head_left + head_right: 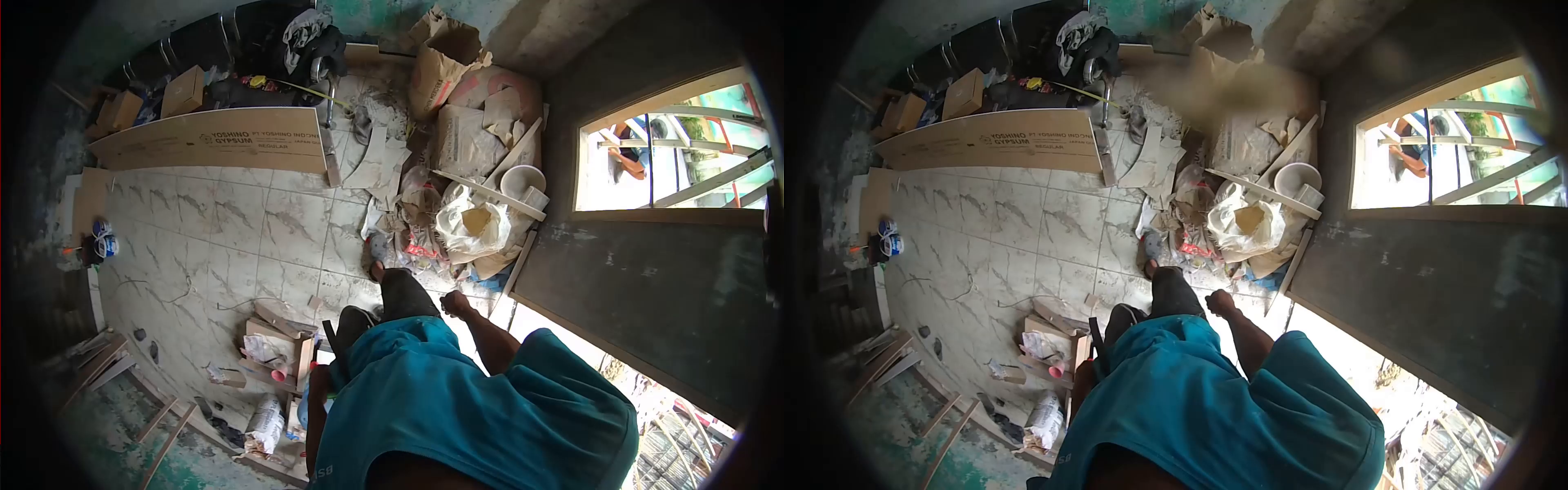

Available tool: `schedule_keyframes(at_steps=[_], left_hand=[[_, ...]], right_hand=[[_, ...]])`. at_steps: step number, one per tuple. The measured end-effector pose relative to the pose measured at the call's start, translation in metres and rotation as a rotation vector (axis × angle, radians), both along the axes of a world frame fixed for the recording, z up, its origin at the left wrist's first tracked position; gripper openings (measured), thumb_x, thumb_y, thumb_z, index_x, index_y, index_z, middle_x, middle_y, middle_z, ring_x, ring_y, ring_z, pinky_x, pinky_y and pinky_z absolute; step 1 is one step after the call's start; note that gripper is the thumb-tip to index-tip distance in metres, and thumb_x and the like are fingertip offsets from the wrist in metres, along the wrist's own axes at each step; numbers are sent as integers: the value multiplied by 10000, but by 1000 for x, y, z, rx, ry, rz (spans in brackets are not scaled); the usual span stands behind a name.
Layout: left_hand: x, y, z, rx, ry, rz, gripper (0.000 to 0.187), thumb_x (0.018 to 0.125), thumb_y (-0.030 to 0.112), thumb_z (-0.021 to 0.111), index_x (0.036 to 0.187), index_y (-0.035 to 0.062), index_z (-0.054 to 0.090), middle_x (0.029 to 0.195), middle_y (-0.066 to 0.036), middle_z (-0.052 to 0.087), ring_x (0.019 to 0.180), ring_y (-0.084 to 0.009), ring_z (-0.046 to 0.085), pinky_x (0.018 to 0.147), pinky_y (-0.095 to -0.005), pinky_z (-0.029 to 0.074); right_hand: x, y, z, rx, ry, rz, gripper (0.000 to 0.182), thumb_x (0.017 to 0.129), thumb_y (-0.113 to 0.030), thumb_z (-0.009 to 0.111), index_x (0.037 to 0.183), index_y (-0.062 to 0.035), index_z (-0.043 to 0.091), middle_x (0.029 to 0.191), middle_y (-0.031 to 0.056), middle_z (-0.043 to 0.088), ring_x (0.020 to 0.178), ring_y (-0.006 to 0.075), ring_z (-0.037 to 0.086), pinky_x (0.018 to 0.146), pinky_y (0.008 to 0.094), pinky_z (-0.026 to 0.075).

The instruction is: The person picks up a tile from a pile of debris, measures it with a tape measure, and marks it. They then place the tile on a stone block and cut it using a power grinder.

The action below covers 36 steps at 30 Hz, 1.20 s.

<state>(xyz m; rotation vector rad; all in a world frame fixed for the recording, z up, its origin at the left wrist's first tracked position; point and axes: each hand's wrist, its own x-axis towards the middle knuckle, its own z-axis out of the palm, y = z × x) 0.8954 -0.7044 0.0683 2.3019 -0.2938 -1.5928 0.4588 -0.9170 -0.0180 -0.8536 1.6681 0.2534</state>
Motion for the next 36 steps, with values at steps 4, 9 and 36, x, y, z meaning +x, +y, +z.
schedule_keyframes(at_steps=[4, 9, 36], left_hand=[[28, -72, 27, -30, -16, -171, 279, 827, 278, 688, 946, 27, 658, 863, -125, 677, 737, -240, 650, 681, -386, 519], [64, -162, 11, 3, -141, -455, 386, 821, 333, 690, 1037, 16, 644, 886, -118, 668, 835, -241, 653, 742, -317, 494], [95, -414, -196, -713, -314, -1504, 432, 688, 157, 723, 1069, 49, 552, 922, -122, 588, 792, -305, 588, 701, -431, 481]], right_hand=[[52, -72, 22, -291, -260, 10, 392, 887, -329, 551, 793, 35, 665, 741, 121, 690, 648, 205, 666, 563, 329, 522], [95, -124, -30, -597, -228, 47, 226, 858, -198, 573, 898, 7, 658, 772, 153, 689, 695, 269, 689, 655, 358, 532], [205, -364, -601, -341, 603, -437, 292, 923, -255, 423, 1134, -81, 526, 1100, 158, 572, 981, 361, 598, 801, 525, 474]])
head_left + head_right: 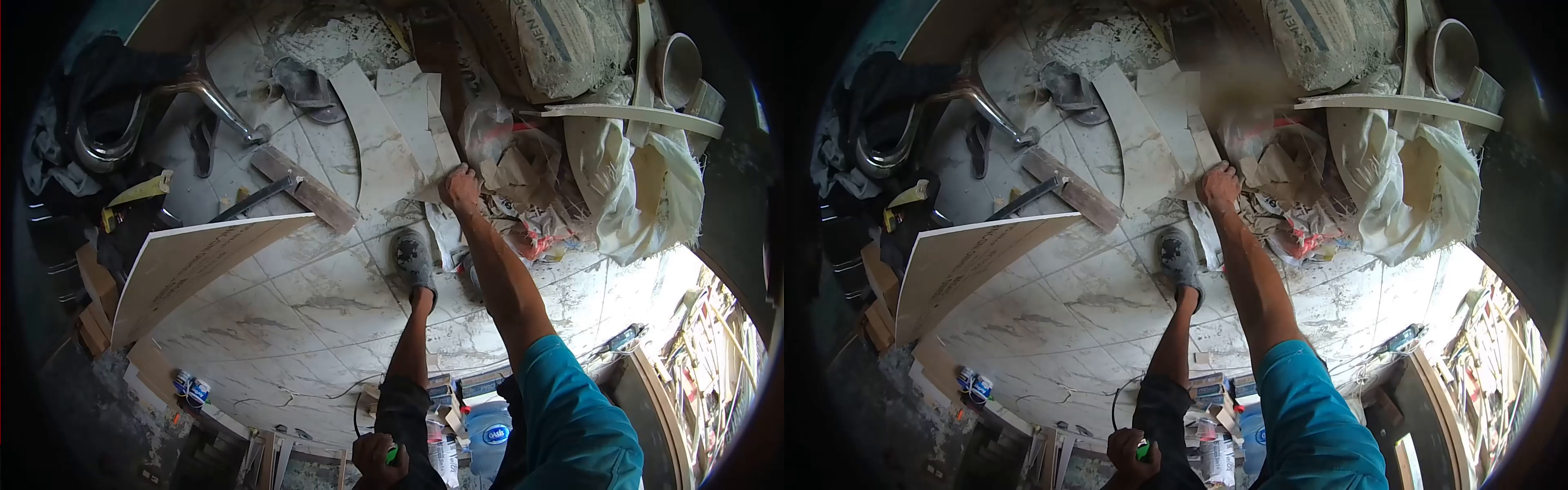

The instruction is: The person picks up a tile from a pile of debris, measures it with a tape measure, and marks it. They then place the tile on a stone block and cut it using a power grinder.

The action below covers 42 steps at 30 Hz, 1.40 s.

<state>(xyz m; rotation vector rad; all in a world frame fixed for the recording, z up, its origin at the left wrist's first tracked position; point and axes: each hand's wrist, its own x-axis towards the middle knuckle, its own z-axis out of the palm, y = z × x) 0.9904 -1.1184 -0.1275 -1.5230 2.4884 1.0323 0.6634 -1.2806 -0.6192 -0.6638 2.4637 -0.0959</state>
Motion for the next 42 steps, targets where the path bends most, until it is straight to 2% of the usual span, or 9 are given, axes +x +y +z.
schedule_keyframes(at_steps=[5, 7, 11, 15, 30, 31, 33, 37, 42], left_hand=[[-4, -11, -3, -13, 41, -24, 420, 702, 155, 710, 1070, 44, 541, 922, -125, 589, 774, -302, 587, 687, -431, 476], [-6, -15, -4, -1, 44, -31, 416, 704, 148, 705, 1070, 42, 539, 919, -128, 591, 771, -304, 587, 682, -430, 477], [-4, -19, -6, 34, 63, -31, 419, 704, 128, 698, 1077, 37, 530, 909, -137, 597, 758, -313, 585, 667, -427, 481], [6, -18, -9, 48, 68, -60, 428, 697, 111, 698, 1080, 31, 525, 912, -143, 598, 760, -321, 583, 667, -426, 483], [-4, -42, -6, 108, 32, -18, 415, 691, 84, 718, 1065, 12, 555, 901, -133, 616, 787, -279, 609, 703, -394, 501], [-5, -56, -13, 423, 52, 147, 417, 726, 117, 721, 1098, 7, 570, 911, -126, 624, 787, -253, 616, 716, -374, 505], [-14, -98, -39, 920, 38, 447, 431, 783, 109, 714, 1181, -4, 594, 934, -115, 639, 827, -189, 623, 788, -312, 500], [-62, -220, -165, 379, 69, -89, 315, 805, 101, 665, 1114, 44, 644, 894, -162, 598, 813, -309, 593, 753, -377, 485], [-144, -344, -291, 295, -191, 176, 849, 636, 532, 829, 1231, -13, 562, 1171, -242, 620, 1102, -341, 598, 936, -406, 464]], right_hand=[[23, 16, 25, -201, -249, -79, 470, 773, -378, 650, 1098, -62, 527, 1025, 136, 571, 914, 350, 595, 749, 560, 443], [51, 25, 13, -442, 204, 87, 536, 709, -371, 714, 1081, -41, 513, 1033, 150, 573, 874, 359, 578, 712, 547, 439], [64, 2, 74, -381, -99, -33, 492, 840, -293, 624, 1160, 55, 486, 999, 298, 583, 914, 466, 578, 743, 531, 488], [92, -23, 111, -391, -235, -311, 447, 800, -261, 672, 1068, 21, 452, 1039, 238, 584, 921, 429, 585, 735, 510, 479], [133, -62, 176, -390, -338, -65, 449, 802, -110, 586, 1227, -54, 451, 1004, 187, 556, 921, 381, 595, 775, 473, 508], [131, -63, 174, -399, -343, -56, 449, 802, -110, 586, 1227, -54, 451, 1004, 187, 556, 921, 381, 595, 775, 473, 508], [132, -59, 169, -422, -334, -39, 441, 810, -110, 575, 1228, -58, 445, 1022, 190, 555, 933, 389, 593, 776, 476, 512], [134, -56, 162, -362, -403, -34, 499, 831, -167, 609, 1277, -49, 417, 1070, 216, 554, 965, 411, 574, 783, 491, 493], [138, -50, 154, -376, -407, -14, 428, 921, -209, 497, 1290, -15, 400, 1080, 232, 554, 980, 415, 587, 802, 495, 515]])
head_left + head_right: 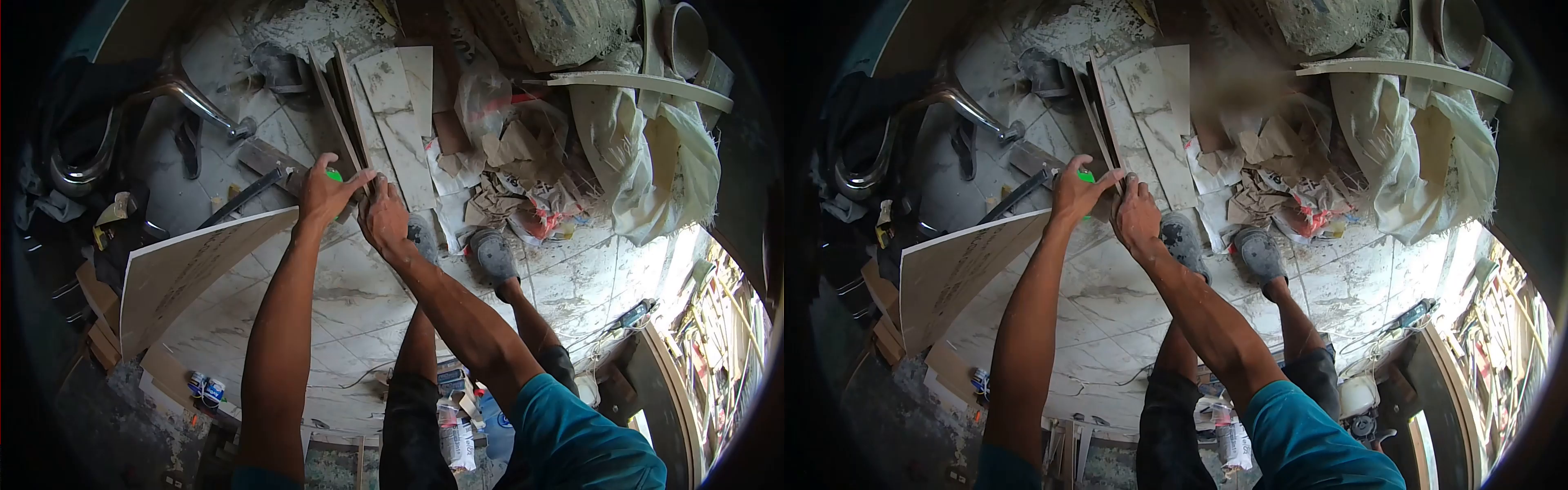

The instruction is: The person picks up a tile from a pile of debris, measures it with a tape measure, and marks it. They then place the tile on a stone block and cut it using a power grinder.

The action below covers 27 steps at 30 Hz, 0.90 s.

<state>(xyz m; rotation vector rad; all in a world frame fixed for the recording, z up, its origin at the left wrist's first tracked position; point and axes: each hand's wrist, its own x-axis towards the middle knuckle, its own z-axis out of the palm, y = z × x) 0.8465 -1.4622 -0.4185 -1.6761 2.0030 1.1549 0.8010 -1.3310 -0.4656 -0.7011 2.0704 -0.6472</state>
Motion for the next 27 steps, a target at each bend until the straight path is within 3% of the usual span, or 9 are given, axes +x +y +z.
schedule_keyframes(at_steps=[5, 8, 10, 17, 19, 21, 22, 24, 27], left_hand=[[-33, -8, -46, -53, -281, -52, 1065, 529, 659, 820, 1295, -16, 518, 1239, -269, 583, 1165, -381, 569, 990, -415, 452], [-36, -8, -51, -118, -316, -15, 936, 555, 579, 820, 1220, -34, 575, 1185, -270, 614, 1104, -366, 611, 954, -414, 483], [-41, -15, -42, 90, -378, 38, 675, 592, 420, 808, 1051, -52, 659, 1051, -262, 670, 978, -340, 671, 864, -392, 526], [-20, -10, -62, 149, -261, 143, 602, 618, 370, 753, 1044, -44, 654, 1066, -275, 656, 988, -391, 654, 844, -433, 541], [-18, -7, -65, 7, -222, 149, 466, 604, 306, 794, 853, -73, 690, 890, -257, 694, 837, -332, 701, 762, -378, 543], [-16, -7, -65, 21, -217, 148, 547, 604, 302, 799, 933, -116, 670, 921, -271, 689, 874, -347, 694, 782, -370, 540], [-13, -4, -69, -4, -174, 140, 620, 604, 309, 805, 995, -143, 640, 948, -286, 680, 902, -357, 686, 808, -361, 534], [-13, -4, -68, -36, -129, 128, 695, 603, 316, 812, 1057, -170, 610, 975, -301, 671, 930, -367, 679, 834, -352, 527], [-18, -8, -55, 32, -116, 124, 818, 604, 330, 826, 1155, -202, 538, 1028, -321, 652, 1007, -361, 656, 902, -335, 499]], right_hand=[[7, 4, -6, 13, -76, -12, 483, 904, -223, 543, 1302, 8, 396, 1092, 246, 547, 980, 430, 580, 822, 496, 502], [12, 9, -11, -19, -58, -37, 497, 886, -221, 559, 1297, 12, 402, 1090, 242, 547, 978, 430, 580, 826, 483, 503], [12, 13, -12, -34, -82, -34, 510, 874, -223, 559, 1303, 3, 401, 1097, 242, 556, 997, 428, 576, 831, 488, 497], [-41, 26, -33, -260, -522, -12, 499, 874, -327, 615, 1238, 2, 522, 1098, 229, 614, 1000, 374, 611, 881, 428, 483], [-63, 28, -62, -202, -655, -267, 506, 885, -366, 616, 1211, 13, 541, 1147, 228, 610, 1031, 337, 611, 906, 410, 470], [-85, 22, -87, -1, -73, -330, 550, 852, -369, 640, 1210, 32, 522, 1115, 227, 606, 1037, 351, 592, 909, 430, 462], [-93, 25, -106, 3, -77, -325, 550, 852, -369, 640, 1210, 32, 522, 1115, 227, 606, 1037, 351, 592, 909, 430, 462], [-96, 33, -149, 121, 315, 1, 602, 809, -384, 668, 1187, 55, 503, 1081, 227, 593, 1042, 379, 567, 905, 458, 447], [-75, 23, -163, 58, 478, 56, 611, 779, -383, 677, 1159, 58, 493, 1045, 216, 579, 1035, 398, 544, 892, 486, 430]])
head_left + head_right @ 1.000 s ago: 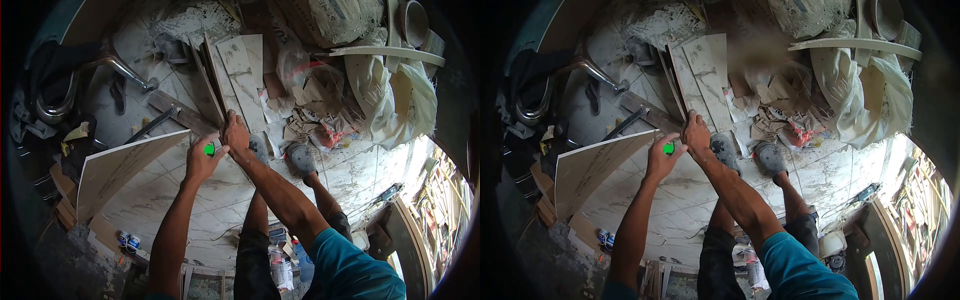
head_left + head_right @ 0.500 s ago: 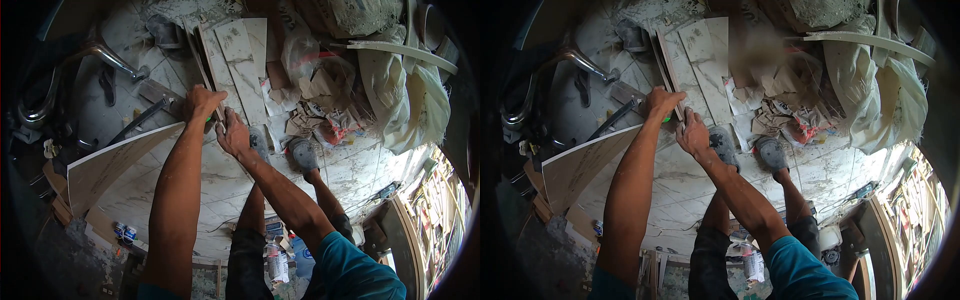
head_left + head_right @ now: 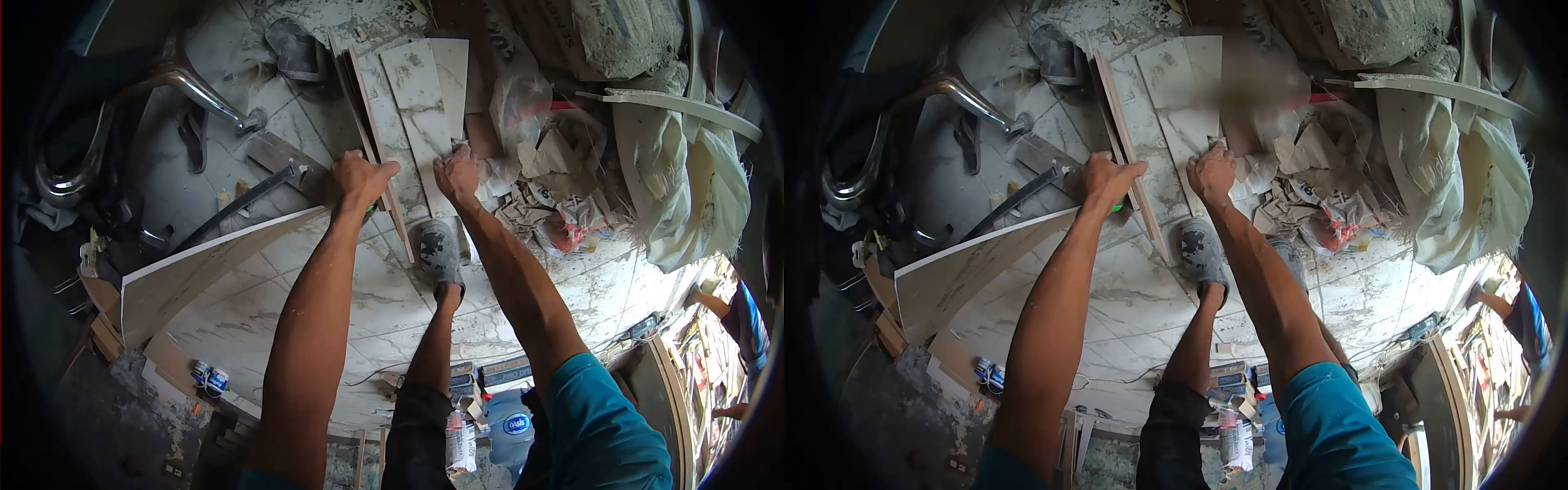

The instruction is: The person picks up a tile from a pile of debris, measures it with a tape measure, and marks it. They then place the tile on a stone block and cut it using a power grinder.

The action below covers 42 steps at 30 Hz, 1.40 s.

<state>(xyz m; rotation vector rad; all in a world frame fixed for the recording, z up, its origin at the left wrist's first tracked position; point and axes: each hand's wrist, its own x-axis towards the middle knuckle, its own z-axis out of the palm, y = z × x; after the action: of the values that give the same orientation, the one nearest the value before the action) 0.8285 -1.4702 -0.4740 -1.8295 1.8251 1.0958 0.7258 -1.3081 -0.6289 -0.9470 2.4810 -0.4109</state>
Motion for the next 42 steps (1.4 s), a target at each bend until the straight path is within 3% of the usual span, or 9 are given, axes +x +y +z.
schedule_keyframes(at_steps=[1, 10, 11, 20, 23, 27, 33, 37, 42], left_hand=[[-1, -1, 1, 40, 18, 28, 824, 607, 329, 830, 1161, -204, 533, 1037, -326, 647, 1028, -355, 648, 920, -333, 489], [0, 1, 3, 90, 62, 102, 846, 613, 309, 831, 1174, -232, 502, 1120, -353, 606, 1079, -346, 621, 931, -329, 480], [1, 0, 4, 112, 57, 106, 853, 613, 305, 828, 1182, -235, 493, 1128, -356, 600, 1073, -345, 623, 928, -329, 481], [2, 10, 1, 22, 117, 147, 714, 634, 251, 801, 1113, -212, 544, 973, -266, 664, 921, -291, 659, 825, -324, 512], [9, 8, -14, 64, 172, 175, 630, 631, 253, 802, 1034, -186, 598, 939, -255, 674, 878, -290, 669, 798, -332, 517], [5, 11, -6, -71, 146, 122, 537, 634, 255, 800, 935, -160, 638, 864, -234, 686, 829, -284, 677, 778, -340, 519], [-6, 16, -24, -106, -5, -47, 559, 614, 361, 807, 943, -74, 685, 942, -258, 689, 869, -365, 686, 797, -386, 531], [-40, 33, -18, -162, -94, -65, 592, 636, 438, 786, 945, -58, 691, 1008, -266, 667, 944, -407, 661, 848, -469, 528], [-86, 58, -32, -122, -285, -124, 581, 661, 428, 767, 1051, 7, 672, 1129, -211, 601, 1048, -347, 623, 815, -446, 544]], right_hand=[[-4, -5, -5, 35, -202, -157, 587, 774, -363, 679, 1145, 53, 496, 1061, 216, 571, 1063, 405, 527, 906, 497, 424], [14, -20, 25, 111, -217, -395, 601, 729, -300, 736, 1104, 86, 468, 1066, 281, 554, 996, 431, 555, 861, 483, 454], [18, -19, 22, 58, -105, -322, 544, 711, -235, 712, 1104, 45, 460, 1059, 221, 577, 976, 430, 585, 823, 512, 483], [24, -20, 31, 67, -143, -231, 509, 743, -247, 711, 1122, 27, 509, 1020, 224, 612, 942, 414, 597, 796, 503, 478], [1, -18, 43, -28, -558, -100, 320, 793, -282, 700, 916, 6, 631, 844, 183, 652, 831, 342, 623, 758, 424, 479], [-34, -10, 61, -282, -727, -271, 304, 862, -279, 661, 932, 17, 653, 713, 97, 599, 676, 197, 529, 675, 337, 428], [-122, 54, 111, -278, -1057, -366, 307, 915, -288, 612, 1000, 2, 662, 848, 7, 615, 772, 114, 496, 739, 275, 403], [-182, 112, 147, -132, -986, -420, 292, 932, -269, 592, 1045, -7, 656, 890, -15, 610, 816, 99, 499, 767, 264, 397], [-227, 173, 158, -429, -749, -95, 336, 944, -235, 572, 1196, -20, 633, 1063, 54, 629, 964, 162, 540, 875, 311, 424]])
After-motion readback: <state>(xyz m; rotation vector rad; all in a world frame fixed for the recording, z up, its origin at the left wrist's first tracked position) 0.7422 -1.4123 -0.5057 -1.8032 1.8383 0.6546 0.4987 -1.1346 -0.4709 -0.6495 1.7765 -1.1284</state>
